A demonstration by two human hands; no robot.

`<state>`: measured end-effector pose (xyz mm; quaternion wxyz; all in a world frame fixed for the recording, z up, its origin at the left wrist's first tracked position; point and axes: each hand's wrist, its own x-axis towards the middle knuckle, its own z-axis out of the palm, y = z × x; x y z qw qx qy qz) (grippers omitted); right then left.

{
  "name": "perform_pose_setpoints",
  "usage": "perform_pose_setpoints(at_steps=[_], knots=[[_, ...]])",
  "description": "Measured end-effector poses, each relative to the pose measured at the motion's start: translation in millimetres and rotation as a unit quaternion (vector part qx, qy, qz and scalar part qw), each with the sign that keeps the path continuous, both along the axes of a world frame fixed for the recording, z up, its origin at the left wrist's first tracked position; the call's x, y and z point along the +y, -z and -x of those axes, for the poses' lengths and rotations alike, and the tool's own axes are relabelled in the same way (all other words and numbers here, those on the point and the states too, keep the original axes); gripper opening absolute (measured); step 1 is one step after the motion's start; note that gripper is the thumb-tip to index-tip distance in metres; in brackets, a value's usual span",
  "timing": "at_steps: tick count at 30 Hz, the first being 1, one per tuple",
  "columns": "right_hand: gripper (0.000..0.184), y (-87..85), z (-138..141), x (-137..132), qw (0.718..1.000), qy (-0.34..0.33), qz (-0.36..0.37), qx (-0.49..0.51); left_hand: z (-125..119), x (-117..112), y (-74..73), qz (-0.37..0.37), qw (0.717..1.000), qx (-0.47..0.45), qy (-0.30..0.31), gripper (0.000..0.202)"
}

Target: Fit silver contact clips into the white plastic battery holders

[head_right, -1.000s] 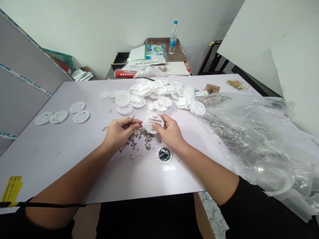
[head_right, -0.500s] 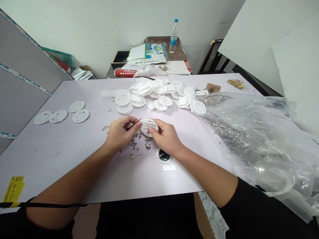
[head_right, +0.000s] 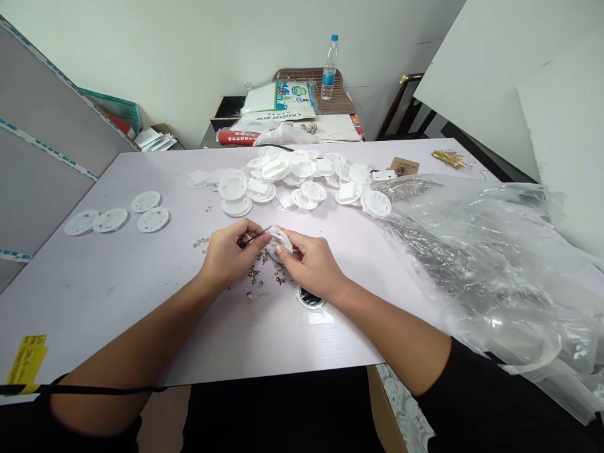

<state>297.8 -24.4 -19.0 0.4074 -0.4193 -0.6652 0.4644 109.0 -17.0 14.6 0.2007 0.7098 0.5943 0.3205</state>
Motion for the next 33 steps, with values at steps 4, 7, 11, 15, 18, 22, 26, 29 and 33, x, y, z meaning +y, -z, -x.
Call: perform_pose_setpoints(at_steps=[4,7,11,15,18,22,26,29,33], knots=[[0.037,0.8,0,0,0.997,-0.030,0.037,0.052,1,2,4.7,0.012,0.999,-0.029,0.030,0.016],[0.039,2.6,0,2,0.992,-0.047,0.066,0.099,2,3,7.0,0.021,0.997,-0.061,0.050,0.018],[0.046,2.6,-2,4,0.991,-0.043,0.054,0.110,5,4,4.7,0.054,0.987,-0.113,0.100,0.022],[0.057,0.3,-5,3,0.997,-0.037,0.036,0.060,5,1,1.0,0.087,0.980,-0.126,0.128,0.023],[0.083,-0.9,-4,1,0.999,-0.049,-0.008,0.015,1,-2,0.8,0.087,0.985,-0.097,0.115,0.020],[0.093,-3.2,-6,2,0.995,-0.044,-0.072,-0.047,-4,-4,2.0,0.107,0.984,-0.094,0.107,0.021],[0.064,-7.5,-19,11,0.982,-0.061,-0.122,-0.134,-2,-5,-1.1,0.124,0.982,-0.049,0.137,0.024],[0.056,-11.7,-34,19,0.960,-0.091,-0.165,-0.208,3,-4,-2.8,0.072,0.983,0.062,0.159,0.020],[0.048,-18.3,-46,23,0.939,-0.143,-0.150,-0.275,9,-2,5.2,-0.034,0.958,0.193,0.211,0.022]])
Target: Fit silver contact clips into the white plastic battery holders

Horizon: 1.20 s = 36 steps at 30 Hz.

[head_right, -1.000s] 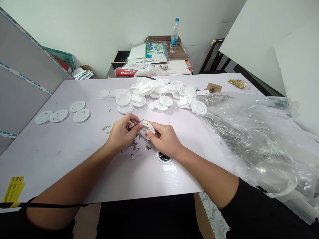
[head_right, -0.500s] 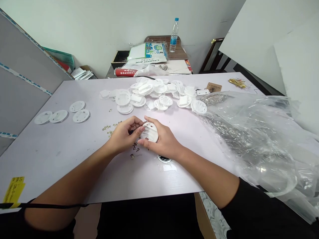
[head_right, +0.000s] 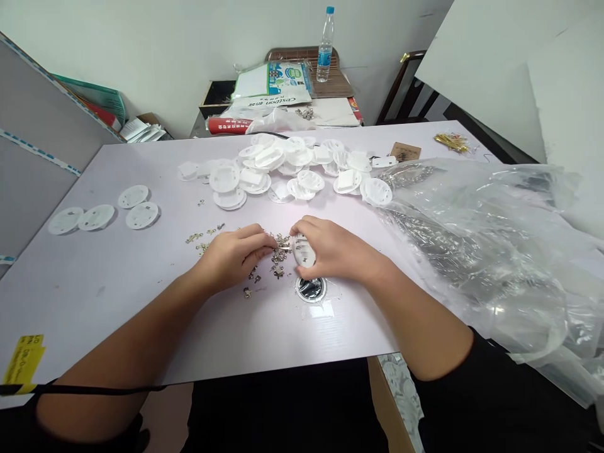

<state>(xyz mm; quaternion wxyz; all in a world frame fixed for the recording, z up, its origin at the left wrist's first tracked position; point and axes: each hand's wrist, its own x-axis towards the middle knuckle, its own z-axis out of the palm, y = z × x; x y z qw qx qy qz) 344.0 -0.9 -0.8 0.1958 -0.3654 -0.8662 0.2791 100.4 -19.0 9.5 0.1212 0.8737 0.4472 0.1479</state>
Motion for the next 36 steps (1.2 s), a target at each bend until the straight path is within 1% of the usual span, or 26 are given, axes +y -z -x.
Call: perform_pose_setpoints(at_steps=[2,4,6,9,15,21,24,30,33,36], knots=[[0.047,-2.5,0,-2,0.999,-0.019,0.018,-0.026,0,0,6.4,-0.036,0.999,0.028,0.027,0.025],[0.046,-4.2,2,-5,0.998,-0.025,0.030,-0.049,-1,0,11.7,-0.065,0.996,0.052,0.040,0.029],[0.044,-5.6,6,-8,0.997,-0.020,0.038,-0.070,-3,-1,14.7,-0.086,0.993,0.071,0.044,0.032],[0.043,-7.8,10,-11,0.995,-0.007,0.046,-0.087,-4,-1,16.0,-0.097,0.991,0.076,0.057,0.036],[0.040,-8.5,12,-11,0.994,0.000,0.046,-0.095,-5,-2,14.6,-0.109,0.989,0.071,0.069,0.038],[0.038,-7.3,12,-11,0.995,0.005,0.043,-0.092,-6,-5,12.4,-0.121,0.985,0.103,0.066,0.038],[0.037,-7.1,14,-13,0.994,0.010,0.044,-0.095,-10,-9,7.8,-0.131,0.981,0.123,0.068,0.036],[0.034,-4.9,17,-14,0.996,0.017,0.040,-0.080,-25,-18,-4.4,-0.113,0.978,0.165,0.053,0.022],[0.032,-5.2,17,-14,0.996,0.018,0.047,-0.077,-31,-21,-4.6,-0.099,0.978,0.180,0.037,0.019],[0.029,-5.9,18,-15,0.996,0.018,0.054,-0.070,-33,-21,-1.0,-0.096,0.979,0.178,0.031,0.020]])
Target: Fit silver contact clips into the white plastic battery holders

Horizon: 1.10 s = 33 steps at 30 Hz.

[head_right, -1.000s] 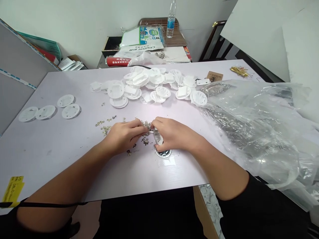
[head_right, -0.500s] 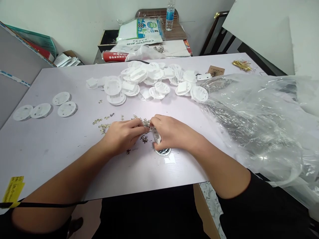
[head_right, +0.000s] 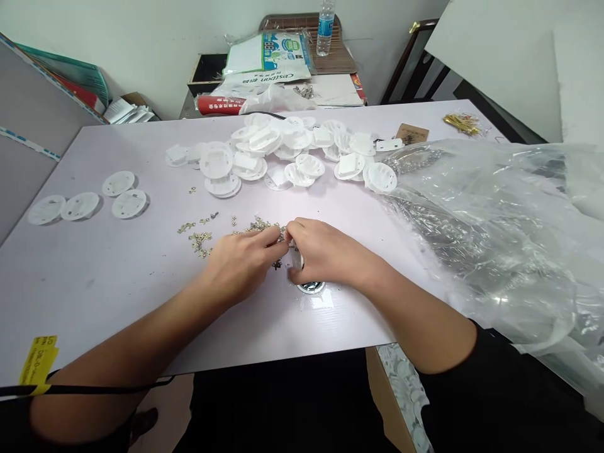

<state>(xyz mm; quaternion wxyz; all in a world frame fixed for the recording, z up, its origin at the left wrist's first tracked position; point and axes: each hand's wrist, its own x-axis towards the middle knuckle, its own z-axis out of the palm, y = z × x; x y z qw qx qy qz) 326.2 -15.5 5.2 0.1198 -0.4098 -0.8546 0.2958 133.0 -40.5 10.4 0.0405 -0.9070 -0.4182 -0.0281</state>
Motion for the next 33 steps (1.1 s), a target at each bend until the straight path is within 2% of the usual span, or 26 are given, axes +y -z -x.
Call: perform_pose_setpoints(at_steps=[7,9,11,13,15,18,21,23,25,29,30,31,33], knots=[[0.039,3.2,-6,5,0.999,-0.009,0.008,0.033,15,9,3.0,-0.013,0.999,-0.032,0.035,0.027],[0.042,2.7,-9,8,0.999,-0.003,-0.003,0.053,21,13,0.0,-0.009,0.998,-0.059,0.010,0.025],[0.045,0.9,-11,9,0.995,0.030,-0.001,0.094,26,17,-3.1,0.027,0.990,-0.132,-0.028,0.019],[0.049,-0.7,-10,9,0.982,0.081,0.036,0.167,29,20,-5.0,0.090,0.968,-0.233,-0.037,0.023],[0.052,-0.3,-7,7,0.953,0.112,0.109,0.261,28,21,-5.3,0.138,0.935,-0.326,-0.021,0.027],[0.050,5.7,1,3,0.895,0.084,0.221,0.380,26,22,-4.1,0.147,0.896,-0.419,0.008,0.016],[0.052,13.9,8,1,0.842,0.050,0.294,0.450,25,23,-3.3,0.152,0.874,-0.460,0.033,0.006],[0.056,17.4,10,1,0.818,0.035,0.322,0.474,26,23,-3.3,0.164,0.860,-0.483,0.030,0.009],[0.057,18.5,11,1,0.811,0.033,0.325,0.485,25,23,-3.7,0.195,0.836,-0.513,0.019,0.015],[0.056,17.7,12,0,0.834,0.014,0.265,0.484,23,22,-3.9,0.308,0.753,-0.581,0.003,0.022],[0.055,17.8,12,-1,0.837,0.010,0.252,0.486,23,22,-3.7,0.327,0.741,-0.586,0.004,0.023],[0.054,18.0,13,-2,0.837,0.008,0.243,0.490,23,22,-3.5,0.333,0.739,-0.585,0.009,0.022],[0.055,19.0,14,-3,0.833,0.010,0.240,0.498,24,22,-2.8,0.311,0.758,-0.572,0.031,0.020]])
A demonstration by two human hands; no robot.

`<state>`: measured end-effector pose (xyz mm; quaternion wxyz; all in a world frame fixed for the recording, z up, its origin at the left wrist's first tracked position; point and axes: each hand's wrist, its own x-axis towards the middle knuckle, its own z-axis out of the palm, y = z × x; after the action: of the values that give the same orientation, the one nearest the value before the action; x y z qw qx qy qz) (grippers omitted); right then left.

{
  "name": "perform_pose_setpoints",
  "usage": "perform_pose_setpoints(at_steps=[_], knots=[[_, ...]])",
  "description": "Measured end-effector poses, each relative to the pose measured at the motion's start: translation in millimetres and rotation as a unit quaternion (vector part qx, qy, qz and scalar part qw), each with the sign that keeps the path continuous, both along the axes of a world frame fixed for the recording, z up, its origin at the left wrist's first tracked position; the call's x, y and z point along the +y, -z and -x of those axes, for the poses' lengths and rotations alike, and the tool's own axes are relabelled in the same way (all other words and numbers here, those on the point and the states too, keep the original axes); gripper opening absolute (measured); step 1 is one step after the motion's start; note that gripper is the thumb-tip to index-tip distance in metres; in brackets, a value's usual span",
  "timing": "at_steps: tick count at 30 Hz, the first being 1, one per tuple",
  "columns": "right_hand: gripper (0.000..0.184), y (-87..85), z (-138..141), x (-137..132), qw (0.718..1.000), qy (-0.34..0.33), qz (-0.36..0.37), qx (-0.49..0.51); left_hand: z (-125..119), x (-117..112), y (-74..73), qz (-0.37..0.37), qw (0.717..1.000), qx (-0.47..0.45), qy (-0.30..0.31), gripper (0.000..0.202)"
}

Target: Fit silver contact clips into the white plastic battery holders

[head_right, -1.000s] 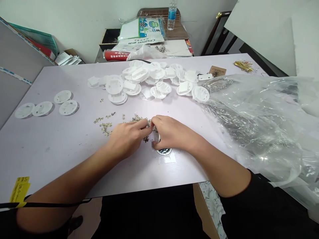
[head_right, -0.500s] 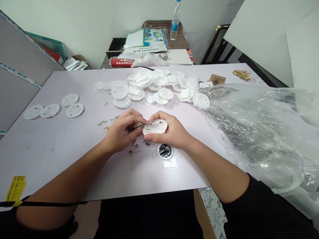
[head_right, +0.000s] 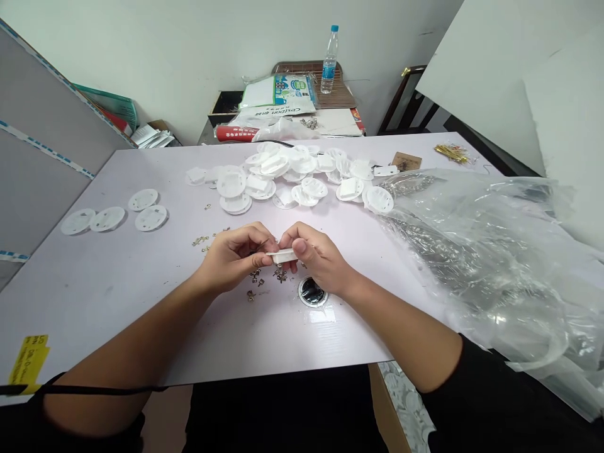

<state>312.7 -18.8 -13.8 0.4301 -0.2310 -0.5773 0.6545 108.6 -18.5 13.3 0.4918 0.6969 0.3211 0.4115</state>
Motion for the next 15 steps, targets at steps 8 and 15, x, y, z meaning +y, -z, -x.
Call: perform_pose_setpoints(at_steps=[8,15], knots=[[0.056,3.8,1,2,0.999,-0.017,0.022,0.023,5,3,-3.5,-0.194,0.978,0.069,-0.009,0.013],[0.050,3.7,3,-2,0.998,-0.019,0.050,0.020,3,0,-10.0,-0.359,0.926,0.114,-0.029,0.013]])
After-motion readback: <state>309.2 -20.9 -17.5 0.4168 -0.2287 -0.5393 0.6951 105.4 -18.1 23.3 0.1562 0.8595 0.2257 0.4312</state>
